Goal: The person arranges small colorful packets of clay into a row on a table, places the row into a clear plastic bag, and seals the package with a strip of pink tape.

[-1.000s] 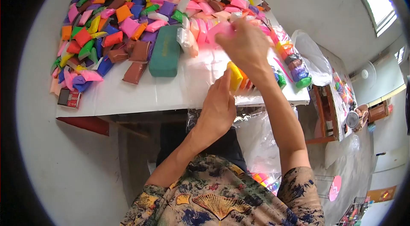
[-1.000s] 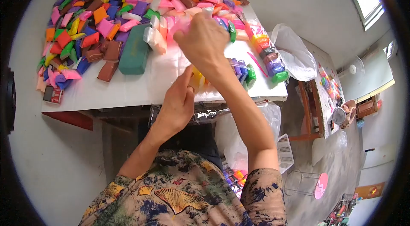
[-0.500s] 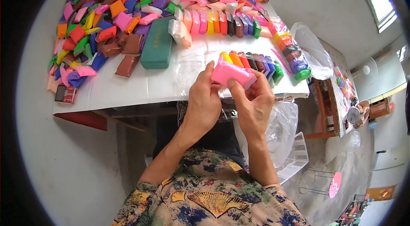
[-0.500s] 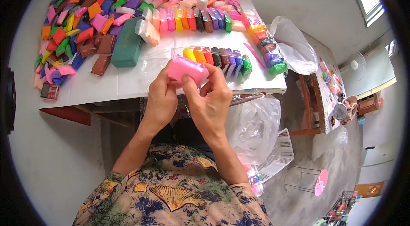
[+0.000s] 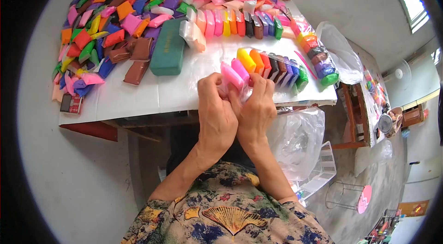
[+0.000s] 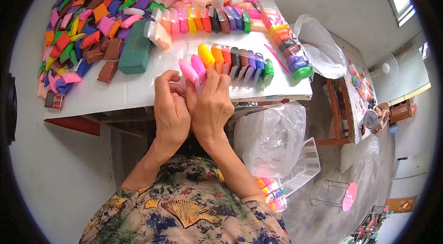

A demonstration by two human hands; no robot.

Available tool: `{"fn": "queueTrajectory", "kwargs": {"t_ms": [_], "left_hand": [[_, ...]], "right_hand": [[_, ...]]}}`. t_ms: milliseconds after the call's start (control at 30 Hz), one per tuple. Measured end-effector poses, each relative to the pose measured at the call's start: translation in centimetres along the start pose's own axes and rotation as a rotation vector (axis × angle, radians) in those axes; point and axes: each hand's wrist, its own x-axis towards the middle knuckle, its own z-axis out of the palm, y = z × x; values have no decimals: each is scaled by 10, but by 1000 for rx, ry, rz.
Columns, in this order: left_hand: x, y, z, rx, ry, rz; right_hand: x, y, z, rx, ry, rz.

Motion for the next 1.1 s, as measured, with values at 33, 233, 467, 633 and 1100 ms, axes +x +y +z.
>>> {"fn": "queueTrajectory", "kwargs": {"t_ms": [33, 233, 467, 633, 1100], "left_hand": [[0, 0, -1, 5, -30, 18], [16, -5, -11, 97, -136, 85], [37, 0, -13, 152, -250, 45], [36, -2, -15, 78, -253, -99], [39, -8, -1, 411, -142, 134]], "right_hand": [[1, 1, 6, -27, -15, 34], [-3, 7, -3, 175, -110, 17], [-5, 15, -1, 283, -139, 43], [-4, 17, -1, 318, -131, 85], [-15, 16, 7, 174, -93, -7]]}}
